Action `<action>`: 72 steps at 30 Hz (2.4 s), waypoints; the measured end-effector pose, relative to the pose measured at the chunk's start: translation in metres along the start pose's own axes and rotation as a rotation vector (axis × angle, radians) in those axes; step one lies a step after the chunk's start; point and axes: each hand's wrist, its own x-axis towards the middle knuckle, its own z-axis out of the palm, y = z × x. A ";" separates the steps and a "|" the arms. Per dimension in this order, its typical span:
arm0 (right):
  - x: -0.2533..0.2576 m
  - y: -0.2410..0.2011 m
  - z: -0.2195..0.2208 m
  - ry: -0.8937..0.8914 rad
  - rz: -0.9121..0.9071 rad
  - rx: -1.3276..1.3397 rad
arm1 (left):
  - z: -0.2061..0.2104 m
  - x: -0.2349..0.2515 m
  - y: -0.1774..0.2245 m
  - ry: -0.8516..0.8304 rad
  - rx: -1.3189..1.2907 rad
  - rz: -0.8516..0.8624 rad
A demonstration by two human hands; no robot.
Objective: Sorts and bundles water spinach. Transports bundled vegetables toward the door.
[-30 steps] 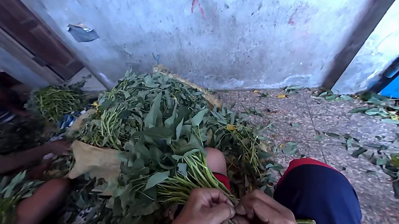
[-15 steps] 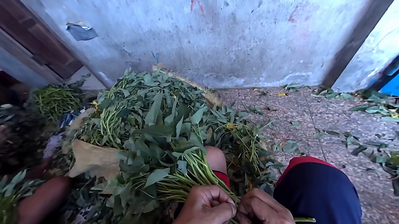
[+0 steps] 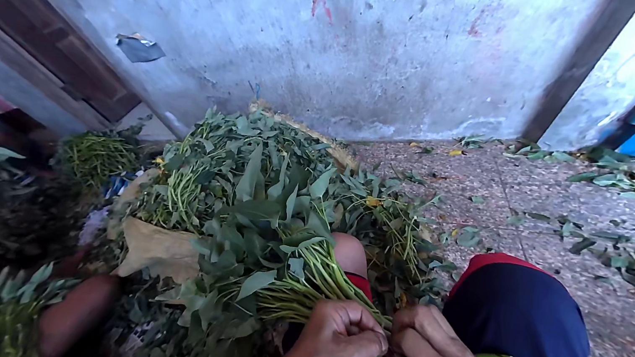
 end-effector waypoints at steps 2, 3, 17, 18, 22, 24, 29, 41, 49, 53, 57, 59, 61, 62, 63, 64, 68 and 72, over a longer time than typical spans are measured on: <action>-0.001 -0.005 -0.004 -0.039 0.009 -0.042 | 0.000 -0.001 0.001 0.006 0.026 0.006; -0.002 -0.008 -0.008 -0.078 0.012 -0.066 | -0.001 -0.001 0.002 0.024 0.081 0.035; 0.065 -0.013 -0.031 -0.246 -0.053 -0.029 | -0.002 -0.002 -0.069 0.490 1.199 1.213; 0.074 -0.012 -0.018 -0.239 -0.135 -0.071 | -0.005 -0.004 -0.076 0.444 1.216 1.284; 0.102 -0.014 0.017 -0.402 -0.390 -0.261 | -0.014 -0.005 -0.089 0.386 1.331 1.378; 0.110 -0.016 0.019 -0.409 -0.519 -0.349 | -0.016 -0.005 -0.089 0.380 1.357 1.360; 0.117 -0.031 0.019 -0.394 -0.776 -0.556 | -0.023 0.001 -0.102 0.325 1.351 1.388; 0.137 -0.031 0.014 -0.474 -1.048 -0.634 | -0.023 0.006 -0.103 0.312 1.347 1.405; 0.140 -0.034 0.017 -0.488 -1.102 -0.651 | -0.024 0.004 -0.105 0.331 1.361 1.405; 0.142 -0.033 0.018 -0.516 -1.134 -0.606 | -0.024 0.004 -0.107 0.331 1.358 1.396; 0.142 -0.032 0.018 -0.555 -1.126 -0.591 | -0.024 0.005 -0.107 0.316 1.369 1.406; 0.145 -0.034 0.018 -0.589 -1.157 -0.621 | -0.024 0.005 -0.108 0.299 1.365 1.405; 0.148 -0.035 0.018 -0.602 -1.183 -0.630 | -0.023 0.005 -0.107 0.303 1.360 1.398; 0.149 -0.035 0.018 -0.604 -1.193 -0.630 | -0.023 0.005 -0.107 0.311 1.355 1.395; 0.150 -0.035 0.017 -0.610 -1.189 -0.617 | -0.023 0.005 -0.108 0.318 1.356 1.391; 0.151 -0.035 0.017 -0.616 -1.171 -0.595 | -0.023 0.005 -0.107 0.319 1.356 1.389; 0.156 -0.029 0.018 -0.626 -0.890 -0.462 | -0.023 0.005 -0.112 0.283 1.301 1.386; 0.158 -0.015 0.013 -0.548 -0.475 -0.156 | -0.025 0.006 -0.114 0.281 1.279 1.406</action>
